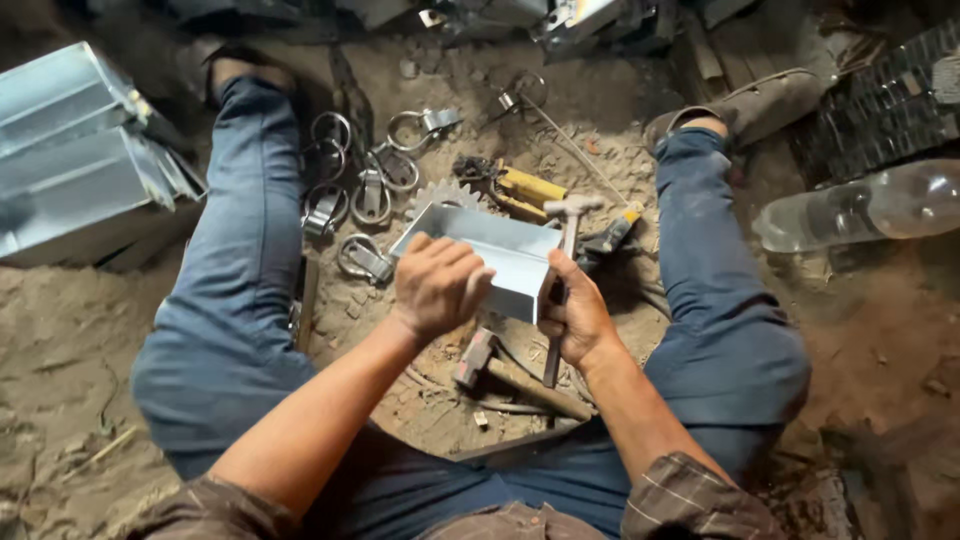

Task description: The person sits on the ground and hammers a small metal box to shape it, then uses a welding torch to weld the seams. The person repeatedly adjusts the box and welds different edges.

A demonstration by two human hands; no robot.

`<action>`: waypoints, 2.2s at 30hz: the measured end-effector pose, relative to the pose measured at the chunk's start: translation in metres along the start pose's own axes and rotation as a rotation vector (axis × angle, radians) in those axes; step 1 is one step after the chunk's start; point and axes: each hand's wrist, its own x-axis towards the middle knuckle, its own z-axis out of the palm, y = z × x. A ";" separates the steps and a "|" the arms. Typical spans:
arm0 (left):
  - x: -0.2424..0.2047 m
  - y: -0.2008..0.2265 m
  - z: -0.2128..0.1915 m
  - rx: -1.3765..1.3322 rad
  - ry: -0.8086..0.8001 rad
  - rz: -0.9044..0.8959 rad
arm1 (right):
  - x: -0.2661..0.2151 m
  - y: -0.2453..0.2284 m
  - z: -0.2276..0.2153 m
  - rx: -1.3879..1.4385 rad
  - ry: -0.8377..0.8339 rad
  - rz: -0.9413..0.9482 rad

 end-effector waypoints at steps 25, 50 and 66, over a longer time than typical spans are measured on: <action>0.016 -0.078 0.022 0.557 -0.260 0.188 | -0.022 -0.009 0.018 -0.600 0.029 -0.590; 0.004 -0.093 0.040 0.515 -0.221 0.159 | -0.001 0.020 0.016 -1.194 0.211 -0.827; 0.013 -0.088 0.038 0.495 -0.199 0.102 | -0.013 0.044 -0.009 -1.242 0.234 -0.671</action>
